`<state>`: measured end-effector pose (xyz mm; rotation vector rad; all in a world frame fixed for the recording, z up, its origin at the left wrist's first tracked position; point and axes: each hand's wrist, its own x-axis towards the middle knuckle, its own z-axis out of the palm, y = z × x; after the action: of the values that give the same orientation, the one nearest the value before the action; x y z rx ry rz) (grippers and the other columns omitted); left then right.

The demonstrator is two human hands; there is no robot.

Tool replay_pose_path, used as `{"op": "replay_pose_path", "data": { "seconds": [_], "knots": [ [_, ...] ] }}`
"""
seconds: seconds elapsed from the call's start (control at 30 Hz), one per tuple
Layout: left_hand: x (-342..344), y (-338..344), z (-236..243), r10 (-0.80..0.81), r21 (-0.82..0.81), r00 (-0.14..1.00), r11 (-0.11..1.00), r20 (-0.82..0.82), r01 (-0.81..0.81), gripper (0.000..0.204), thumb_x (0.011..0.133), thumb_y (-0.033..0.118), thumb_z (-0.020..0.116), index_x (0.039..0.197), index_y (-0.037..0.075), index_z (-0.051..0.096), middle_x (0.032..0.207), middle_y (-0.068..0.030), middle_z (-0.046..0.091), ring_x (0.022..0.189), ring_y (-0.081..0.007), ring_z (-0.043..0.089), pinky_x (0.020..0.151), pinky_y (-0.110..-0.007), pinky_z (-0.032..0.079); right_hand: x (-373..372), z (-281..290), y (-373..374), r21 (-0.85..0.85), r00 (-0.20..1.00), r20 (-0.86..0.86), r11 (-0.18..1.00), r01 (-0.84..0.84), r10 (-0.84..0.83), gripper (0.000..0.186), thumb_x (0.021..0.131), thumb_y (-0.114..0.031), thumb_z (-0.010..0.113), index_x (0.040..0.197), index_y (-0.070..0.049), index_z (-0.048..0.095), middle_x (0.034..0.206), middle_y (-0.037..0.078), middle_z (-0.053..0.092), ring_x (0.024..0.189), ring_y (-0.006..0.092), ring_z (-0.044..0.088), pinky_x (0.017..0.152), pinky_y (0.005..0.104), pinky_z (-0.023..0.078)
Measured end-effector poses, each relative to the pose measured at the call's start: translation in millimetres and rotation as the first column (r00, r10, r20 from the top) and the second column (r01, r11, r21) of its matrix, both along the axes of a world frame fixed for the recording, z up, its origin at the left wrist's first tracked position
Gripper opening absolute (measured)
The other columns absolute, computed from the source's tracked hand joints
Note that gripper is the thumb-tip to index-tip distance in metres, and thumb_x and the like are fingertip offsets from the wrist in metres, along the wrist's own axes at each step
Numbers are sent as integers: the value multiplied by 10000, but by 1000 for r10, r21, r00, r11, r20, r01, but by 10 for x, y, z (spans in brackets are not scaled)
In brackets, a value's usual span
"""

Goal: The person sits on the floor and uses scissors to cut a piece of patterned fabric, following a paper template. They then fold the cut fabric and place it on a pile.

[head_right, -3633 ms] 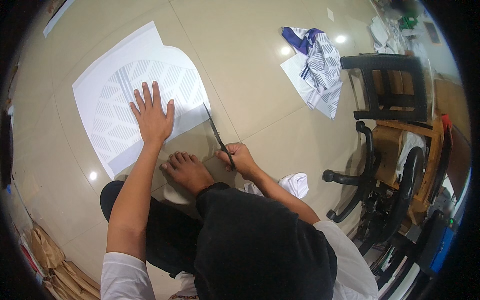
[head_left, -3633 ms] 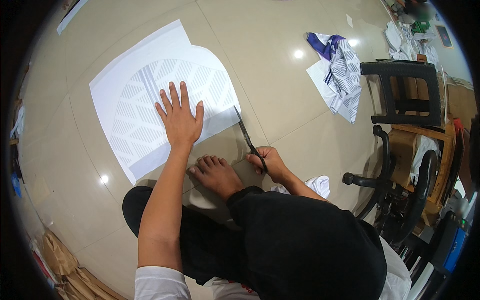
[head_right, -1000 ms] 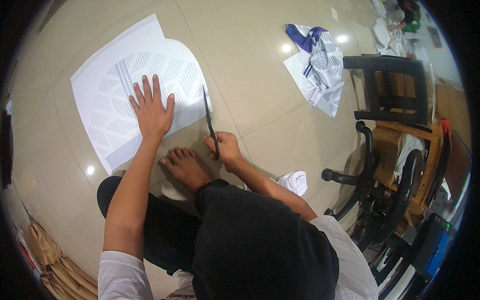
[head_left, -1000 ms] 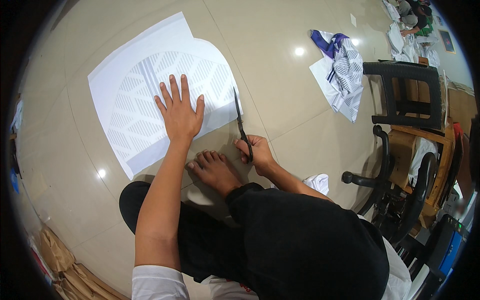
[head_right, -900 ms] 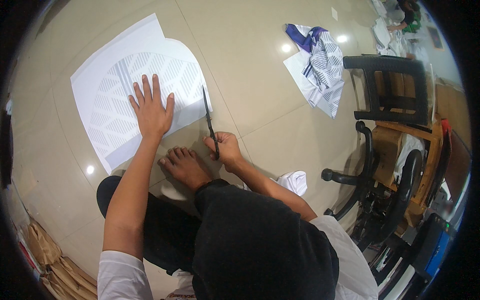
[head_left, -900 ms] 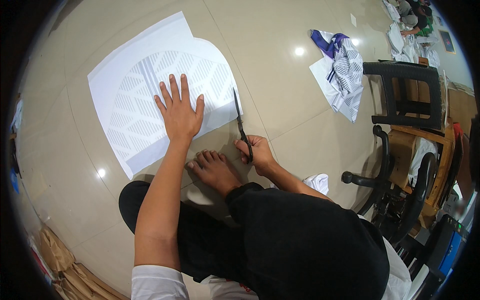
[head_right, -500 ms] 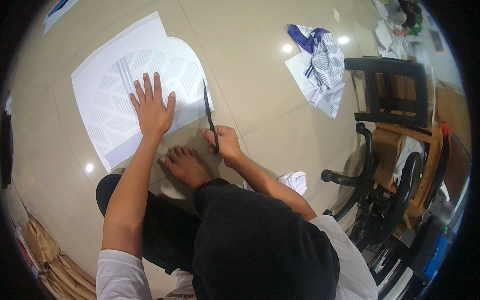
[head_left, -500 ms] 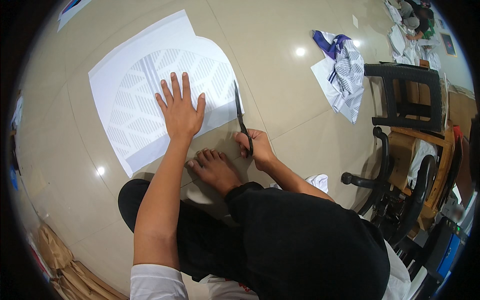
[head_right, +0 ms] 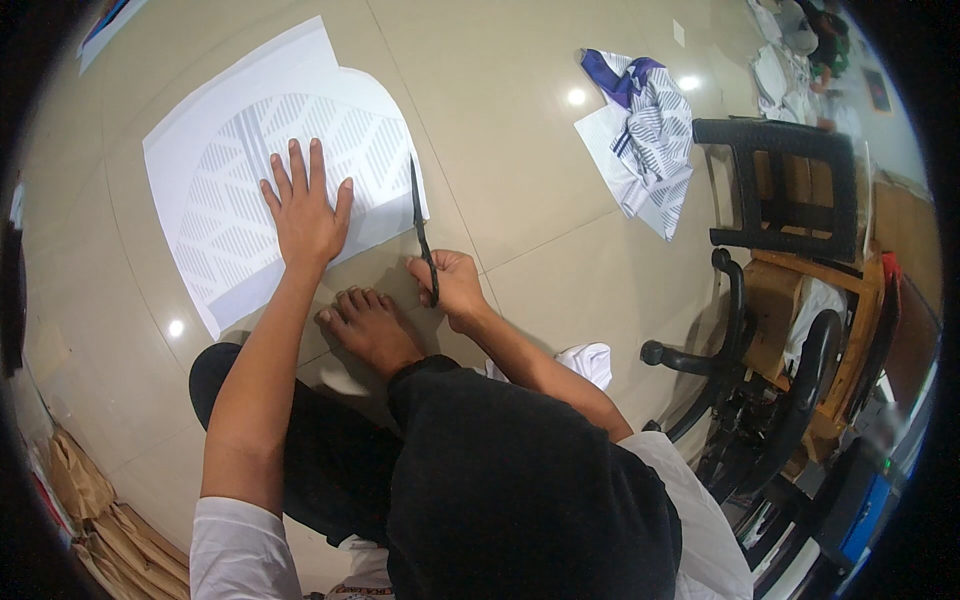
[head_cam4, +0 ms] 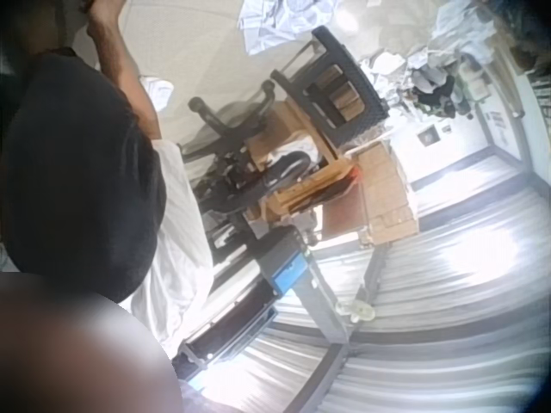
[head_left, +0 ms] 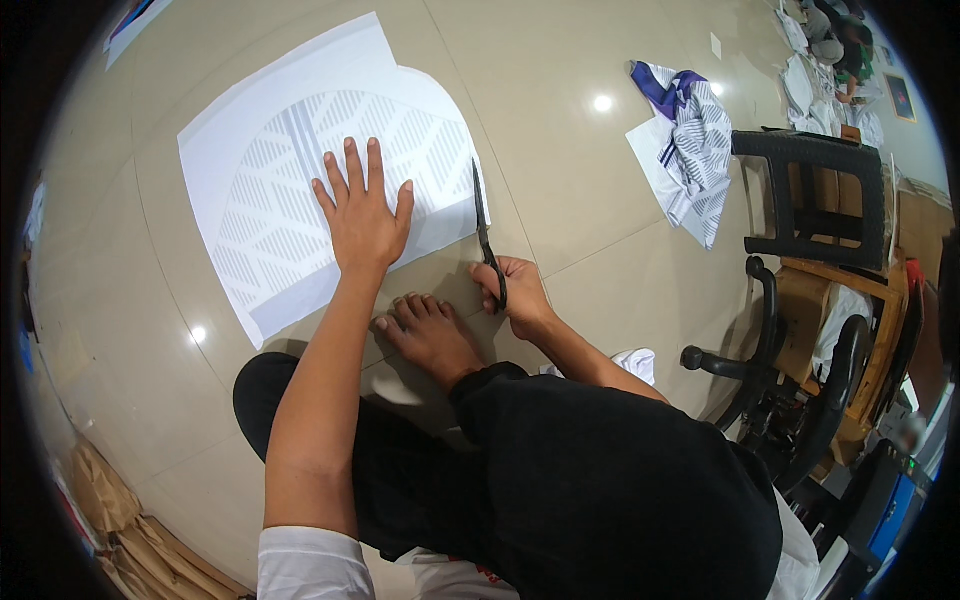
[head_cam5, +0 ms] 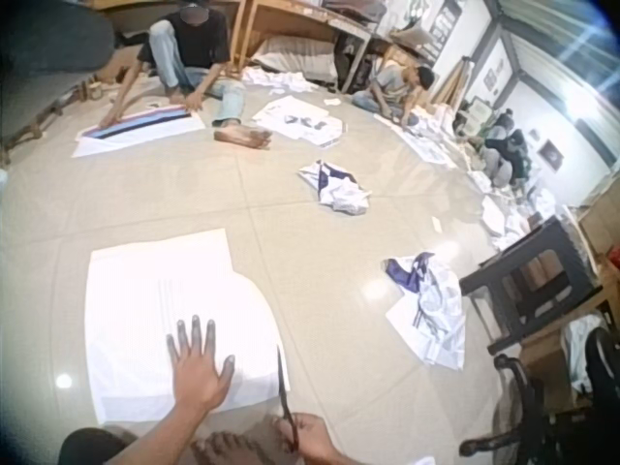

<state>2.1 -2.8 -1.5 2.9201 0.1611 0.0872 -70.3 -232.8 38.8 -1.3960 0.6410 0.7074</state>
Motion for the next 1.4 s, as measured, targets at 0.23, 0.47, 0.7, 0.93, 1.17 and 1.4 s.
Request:
{"op": "replay_pose_path", "data": {
  "seconds": [0.23, 0.47, 0.7, 0.93, 1.17, 1.4],
  "knots": [
    [2, 1, 6, -4, -6, 1000, 1000, -6, 4, 764, 1085, 539, 454, 1711, 146, 262, 1779, -176, 193, 1634, -463, 115, 1303, -659, 81, 127, -46, 34, 26, 998, 70, 1000, -4, 3, 307, 945, -236, 787, 745, -76, 618, 606, 5, 595, 476, 94, 528, 452, 261, 397],
    [1, 3, 2, -8, -15, 1000, 1000, 8, 8, 760, 1088, 540, 457, 1712, 155, 257, 1781, -176, 188, 1634, -463, 117, 1301, -662, 87, 142, -49, 31, 19, 998, 62, 1000, -3, 2, 308, 944, -225, 790, 744, -71, 614, 608, 8, 594, 473, 91, 519, 449, 255, 393],
    [2, 5, -13, -1, 6, 1000, 1000, -10, 1, 778, 1079, 567, 425, 1715, 151, 256, 1781, -169, 190, 1639, -451, 100, 1312, -648, 61, 144, -4, 31, 12, 999, 53, 1000, -7, 6, 289, 936, -230, 787, 767, -57, 630, 611, 9, 590, 492, 98, 534, 473, 255, 404],
    [14, -7, -19, 4, 22, 1000, 1000, -25, -4, 769, 1083, 566, 420, 1714, 158, 259, 1779, -165, 194, 1639, -444, 106, 1314, -648, 72, 265, -53, 40, 38, 997, 81, 999, 0, -3, 302, 928, -240, 786, 750, -68, 615, 611, 7, 583, 492, 102, 529, 479, 260, 409],
    [5, -6, -16, 6, 31, 1000, 1000, -28, -5, 764, 1088, 565, 413, 1715, 159, 256, 1782, -159, 185, 1641, -438, 97, 1316, -644, 65, 263, -49, 33, 42, 997, 70, 999, -10, 7, 281, 925, -213, 789, 758, -71, 613, 614, 4, 581, 488, 101, 524, 467, 264, 407],
    [11, -14, -4, 6, 20, 999, 1000, -33, -5, 765, 1085, 558, 428, 1715, 160, 256, 1784, -155, 179, 1642, -437, 98, 1316, -640, 64, 320, 4, 71, 29, 997, 82, 1000, 11, -13, 287, 920, -214, 795, 746, -73, 615, 614, 7, 584, 477, 104, 523, 463, 264, 406]
  ]
}}
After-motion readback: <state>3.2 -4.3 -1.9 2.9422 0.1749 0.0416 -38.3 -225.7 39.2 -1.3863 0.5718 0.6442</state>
